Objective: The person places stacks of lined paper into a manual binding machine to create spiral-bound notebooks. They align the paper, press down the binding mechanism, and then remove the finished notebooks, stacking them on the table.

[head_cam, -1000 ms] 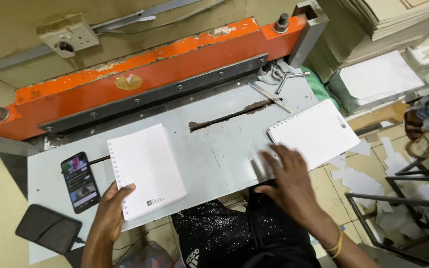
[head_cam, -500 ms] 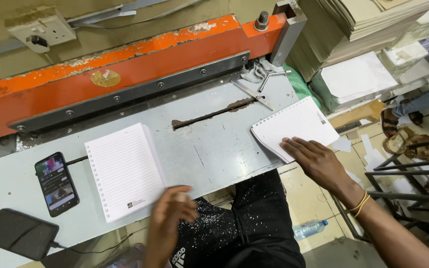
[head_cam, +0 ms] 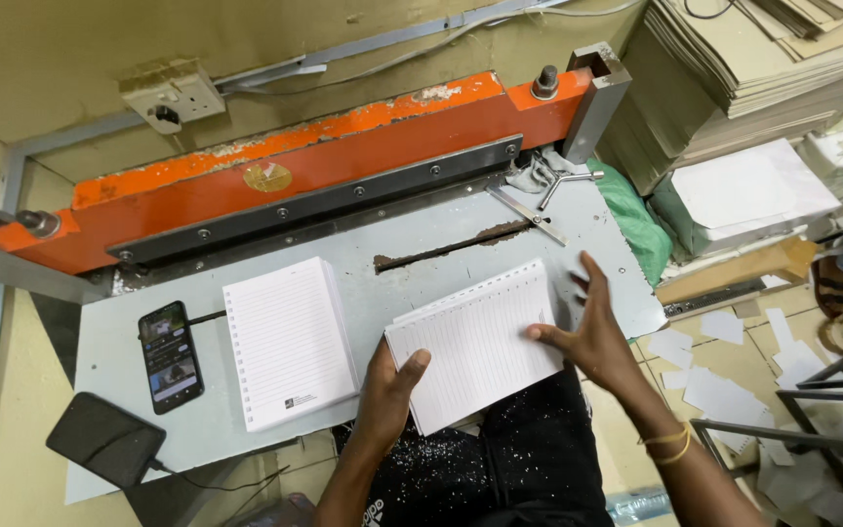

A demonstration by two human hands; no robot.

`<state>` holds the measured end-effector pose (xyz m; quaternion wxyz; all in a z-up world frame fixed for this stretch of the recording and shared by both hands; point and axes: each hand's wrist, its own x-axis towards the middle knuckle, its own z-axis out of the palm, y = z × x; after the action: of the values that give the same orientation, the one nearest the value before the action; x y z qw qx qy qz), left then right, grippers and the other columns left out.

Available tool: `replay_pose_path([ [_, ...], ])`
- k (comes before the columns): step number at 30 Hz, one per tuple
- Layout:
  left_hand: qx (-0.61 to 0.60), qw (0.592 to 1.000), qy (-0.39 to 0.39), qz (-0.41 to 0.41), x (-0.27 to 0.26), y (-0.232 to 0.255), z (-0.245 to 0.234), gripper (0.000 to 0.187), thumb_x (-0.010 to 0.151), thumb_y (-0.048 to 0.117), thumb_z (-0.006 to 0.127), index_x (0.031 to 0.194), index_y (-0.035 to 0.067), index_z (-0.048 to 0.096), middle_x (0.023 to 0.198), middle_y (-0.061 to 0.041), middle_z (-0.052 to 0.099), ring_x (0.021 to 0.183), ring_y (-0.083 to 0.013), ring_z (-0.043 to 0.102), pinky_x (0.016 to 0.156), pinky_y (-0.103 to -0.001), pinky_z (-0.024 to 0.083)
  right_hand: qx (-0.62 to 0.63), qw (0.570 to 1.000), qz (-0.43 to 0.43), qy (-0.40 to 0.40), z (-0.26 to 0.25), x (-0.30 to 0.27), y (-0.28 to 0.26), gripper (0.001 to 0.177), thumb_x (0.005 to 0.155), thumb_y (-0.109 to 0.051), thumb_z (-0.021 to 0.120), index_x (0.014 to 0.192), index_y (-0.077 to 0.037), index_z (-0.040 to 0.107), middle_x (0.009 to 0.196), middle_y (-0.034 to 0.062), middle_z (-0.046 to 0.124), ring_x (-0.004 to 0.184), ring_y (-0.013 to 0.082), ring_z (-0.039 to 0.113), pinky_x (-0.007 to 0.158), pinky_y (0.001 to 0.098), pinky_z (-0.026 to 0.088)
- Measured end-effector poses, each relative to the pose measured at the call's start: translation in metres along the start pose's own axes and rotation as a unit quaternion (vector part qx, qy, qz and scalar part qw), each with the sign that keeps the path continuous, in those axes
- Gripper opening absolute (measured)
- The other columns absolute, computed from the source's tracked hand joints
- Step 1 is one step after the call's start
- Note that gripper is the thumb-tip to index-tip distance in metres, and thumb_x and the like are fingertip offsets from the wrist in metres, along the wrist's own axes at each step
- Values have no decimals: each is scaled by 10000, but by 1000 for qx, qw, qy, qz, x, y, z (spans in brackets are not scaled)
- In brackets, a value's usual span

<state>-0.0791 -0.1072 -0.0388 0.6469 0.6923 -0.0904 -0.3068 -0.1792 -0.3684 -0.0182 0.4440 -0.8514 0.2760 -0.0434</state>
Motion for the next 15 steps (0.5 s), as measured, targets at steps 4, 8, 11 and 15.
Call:
replay_pose_path([
  [4, 95, 990, 70, -82, 6, -6, -11, 1037, 864, 644, 639, 1731, 236, 243, 1818, -149, 206, 1675, -385, 182, 1293, -663, 246, 204, 970, 67, -115, -14, 18, -21, 883, 689, -451, 816, 1466, -86, 606, 1455, 91, 725, 1352, 284, 690, 1063, 416, 582],
  [8, -6, 989, -8, 150, 14, -7, -5, 513, 962, 443, 684, 1361, 133, 597, 1440, -147, 751, 1331, -338, 699, 1121, -504, 584, 212, 974, -41, -70, 13, 27, 21, 739, 719, -410, 867, 1401, -170, 714, 1352, 52, 702, 1202, 231, 667, 969, 347, 553],
  [11, 50, 966, 16, 253, 24, -11, 5, 964, 851, 579, 775, 1579, 85, 383, 1664, -184, 515, 1529, -372, 525, 1294, -586, 352, 351, 913, -165, -131, 32, 35, 37, 1231, 697, -320, 953, 1678, -189, 220, 1711, 143, 421, 1512, 310, 540, 1271, 463, 414],
  [15, 50, 958, 45, 280, 26, -10, 9, 1058, 831, 606, 791, 1616, 85, 309, 1704, -214, 426, 1550, -390, 481, 1302, -593, 332, 338, 916, -178, -125, 27, 22, 31, 1175, 729, -380, 895, 1661, -99, 236, 1701, 190, 432, 1568, 345, 471, 1285, 499, 404],
])
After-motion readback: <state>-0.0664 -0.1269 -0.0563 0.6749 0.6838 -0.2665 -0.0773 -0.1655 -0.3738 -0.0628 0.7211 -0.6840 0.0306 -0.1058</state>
